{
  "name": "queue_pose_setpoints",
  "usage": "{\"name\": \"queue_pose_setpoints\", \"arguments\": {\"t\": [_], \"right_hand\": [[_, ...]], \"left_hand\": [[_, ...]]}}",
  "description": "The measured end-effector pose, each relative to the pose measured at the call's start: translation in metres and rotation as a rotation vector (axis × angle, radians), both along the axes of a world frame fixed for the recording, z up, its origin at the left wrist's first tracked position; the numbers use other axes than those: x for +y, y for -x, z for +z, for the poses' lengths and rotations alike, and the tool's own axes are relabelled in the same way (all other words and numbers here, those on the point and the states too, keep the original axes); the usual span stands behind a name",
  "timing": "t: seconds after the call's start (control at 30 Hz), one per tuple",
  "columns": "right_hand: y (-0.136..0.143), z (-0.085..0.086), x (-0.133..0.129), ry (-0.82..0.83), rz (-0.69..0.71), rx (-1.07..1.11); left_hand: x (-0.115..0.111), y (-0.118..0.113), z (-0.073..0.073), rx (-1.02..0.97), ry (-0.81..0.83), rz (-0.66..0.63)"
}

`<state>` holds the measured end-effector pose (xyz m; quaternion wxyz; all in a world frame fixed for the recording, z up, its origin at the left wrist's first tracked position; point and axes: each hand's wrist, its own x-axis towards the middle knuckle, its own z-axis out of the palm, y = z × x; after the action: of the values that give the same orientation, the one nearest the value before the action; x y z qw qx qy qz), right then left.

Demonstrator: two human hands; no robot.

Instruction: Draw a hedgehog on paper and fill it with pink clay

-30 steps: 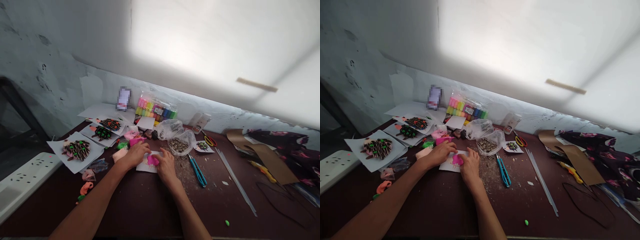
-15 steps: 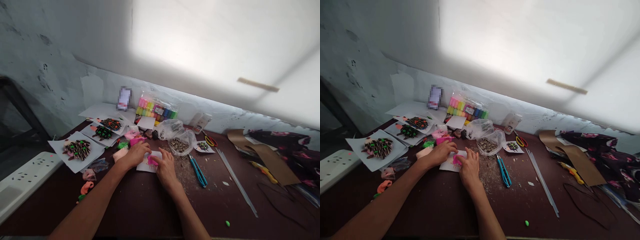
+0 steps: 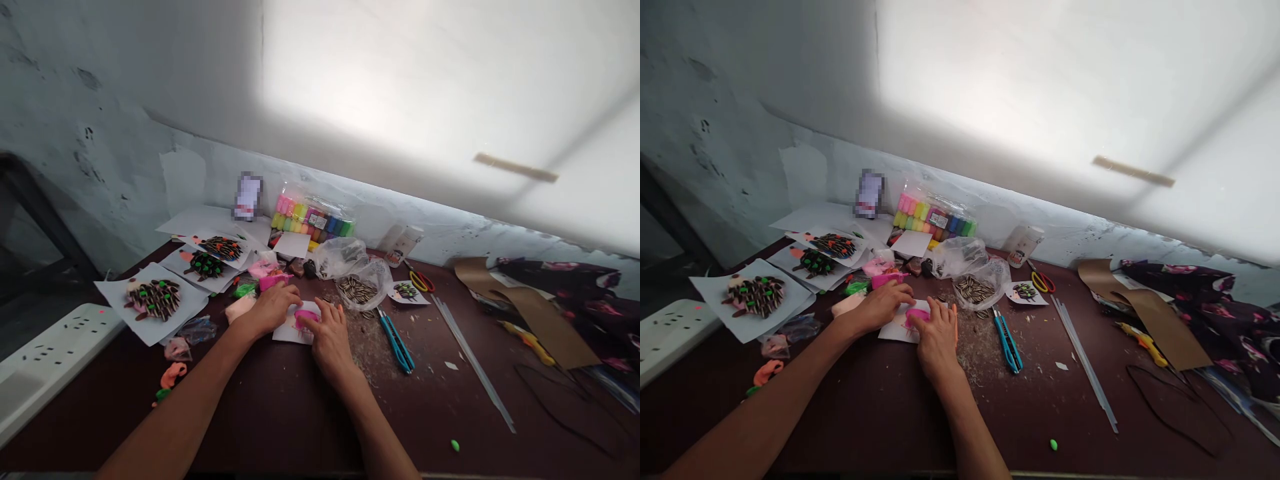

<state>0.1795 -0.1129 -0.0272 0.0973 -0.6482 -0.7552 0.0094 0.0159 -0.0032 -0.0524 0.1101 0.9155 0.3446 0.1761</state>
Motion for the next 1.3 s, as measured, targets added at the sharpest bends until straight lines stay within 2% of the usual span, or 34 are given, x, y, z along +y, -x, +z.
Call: {"name": "queue_pose_setpoints", "arguments": {"t": [0.4,0.57,0.83,1.17,1.3], "right_hand": [[-0.002,0.001,-0.004,0.013,-0.027,-0.077],[-0.001,0.003,-0.007,0.018,-0.088,-0.088],[-0.004,0.001,-0.01,-0.001,-0.096,-0.111],[-0.01,-0.001,-0.01,-0.006,-0.179,-0.019],[-0.01,0.001,-0.011,-0.015,-0.141,-0.058]], "left_hand": [[-0.002,0.0,0.005,0.034,0.033,0.003],[-0.001,-0.001,0.004,0.011,0.025,0.006],[0.0,0.0,0.001,0.004,0.031,0.004],[-0.001,0.0,0.002,0.019,0.022,0.002],[0.0,0.0,0.001,0.003,0.023,-0.012]]}}
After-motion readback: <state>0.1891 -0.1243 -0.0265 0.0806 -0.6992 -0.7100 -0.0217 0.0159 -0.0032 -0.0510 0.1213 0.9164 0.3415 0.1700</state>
